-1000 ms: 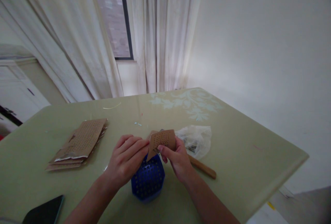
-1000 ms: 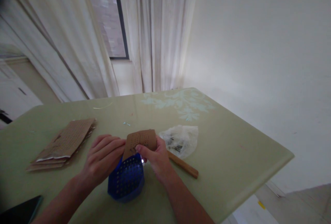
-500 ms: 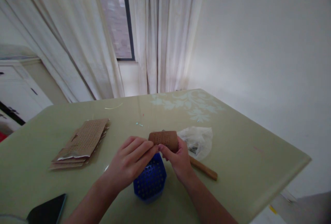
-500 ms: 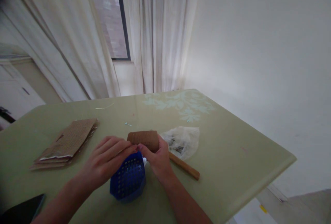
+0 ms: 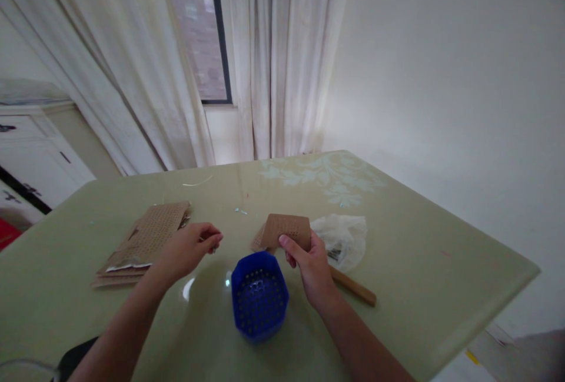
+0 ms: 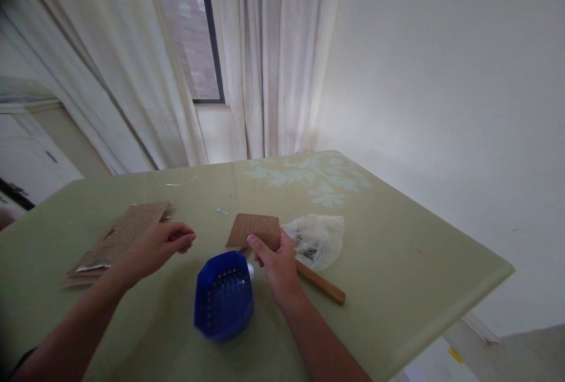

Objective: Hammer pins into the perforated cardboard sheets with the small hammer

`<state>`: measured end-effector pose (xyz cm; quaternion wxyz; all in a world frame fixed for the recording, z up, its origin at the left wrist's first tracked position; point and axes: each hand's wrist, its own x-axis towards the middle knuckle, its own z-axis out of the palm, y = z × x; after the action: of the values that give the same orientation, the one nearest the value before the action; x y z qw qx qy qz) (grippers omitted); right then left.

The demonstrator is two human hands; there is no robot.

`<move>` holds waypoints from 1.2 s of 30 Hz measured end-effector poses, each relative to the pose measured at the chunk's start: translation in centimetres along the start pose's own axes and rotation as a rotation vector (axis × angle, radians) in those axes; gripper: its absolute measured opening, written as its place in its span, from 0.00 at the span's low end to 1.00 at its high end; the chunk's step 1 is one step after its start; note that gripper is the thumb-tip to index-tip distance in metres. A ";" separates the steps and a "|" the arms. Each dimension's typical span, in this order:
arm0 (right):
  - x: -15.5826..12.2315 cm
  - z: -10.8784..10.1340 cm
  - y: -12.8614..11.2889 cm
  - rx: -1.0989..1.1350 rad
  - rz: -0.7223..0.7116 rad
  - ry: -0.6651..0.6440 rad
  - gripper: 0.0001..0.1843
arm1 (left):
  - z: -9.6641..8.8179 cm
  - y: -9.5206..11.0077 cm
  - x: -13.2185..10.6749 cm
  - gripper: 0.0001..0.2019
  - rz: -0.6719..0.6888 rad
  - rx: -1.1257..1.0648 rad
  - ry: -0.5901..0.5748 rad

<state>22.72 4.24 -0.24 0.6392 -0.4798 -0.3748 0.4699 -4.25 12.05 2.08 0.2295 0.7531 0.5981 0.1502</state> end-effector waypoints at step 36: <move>-0.9 -0.5 -0.3 0.380 0.174 -0.406 0.24 | 2.6 6.9 -2.8 0.12 0.953 -0.108 0.389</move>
<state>22.99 3.26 -0.06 0.5869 -0.2780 -0.3577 0.6710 2.06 7.65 3.63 0.0584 0.8871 0.2116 0.4060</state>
